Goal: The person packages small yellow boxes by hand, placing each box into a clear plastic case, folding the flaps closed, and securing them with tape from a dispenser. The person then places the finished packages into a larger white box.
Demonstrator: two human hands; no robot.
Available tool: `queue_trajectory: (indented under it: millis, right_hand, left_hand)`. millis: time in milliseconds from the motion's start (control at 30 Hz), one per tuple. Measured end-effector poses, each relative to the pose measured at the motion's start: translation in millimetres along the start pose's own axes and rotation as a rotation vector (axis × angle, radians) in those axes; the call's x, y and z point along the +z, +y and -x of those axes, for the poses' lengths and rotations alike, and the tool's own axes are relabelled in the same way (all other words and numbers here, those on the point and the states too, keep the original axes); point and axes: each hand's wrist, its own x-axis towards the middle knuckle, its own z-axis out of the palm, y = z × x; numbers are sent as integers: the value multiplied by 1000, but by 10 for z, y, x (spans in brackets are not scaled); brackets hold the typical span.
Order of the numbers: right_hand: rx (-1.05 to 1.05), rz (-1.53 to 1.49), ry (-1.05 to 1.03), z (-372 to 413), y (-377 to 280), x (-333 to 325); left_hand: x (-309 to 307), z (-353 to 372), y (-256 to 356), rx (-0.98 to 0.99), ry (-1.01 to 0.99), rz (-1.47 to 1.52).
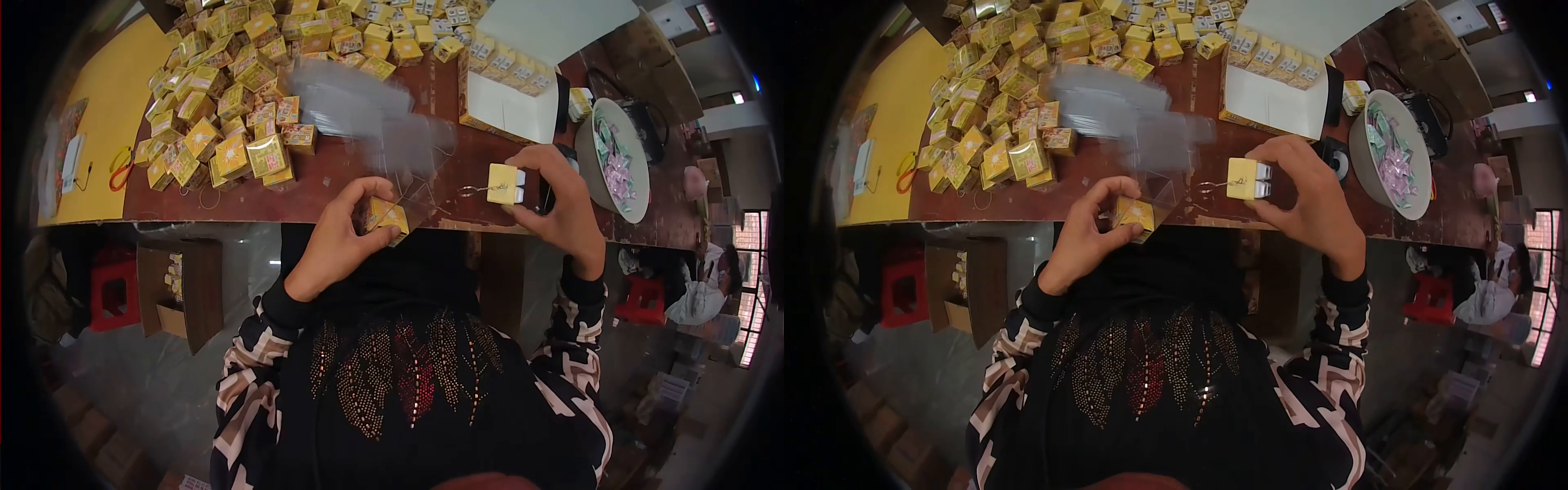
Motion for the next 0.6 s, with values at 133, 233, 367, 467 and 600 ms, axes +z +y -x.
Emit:
queue_trajectory:
  millis: [133, 233, 367, 467, 600]
  right_hand:
    - [7, -135, -60, -82, -28, 37]
    - [-26, -202, -108, -153, -25, 74]
    - [-63, -291, -160, -239, -20, 118]
    - [-125, -334, -222, -311, 11, 156]
    - [-79, -482, -329, -311, 23, 245]
  left_hand:
    - [-39, 1, -66, -11, -54, -30]
    - [-63, 7, -87, -10, -152, 11]
    - [-87, 5, -70, -82, -307, 245]
    - [-73, -4, -73, -76, -348, 354]
    - [-48, -16, -82, -80, -400, 431]
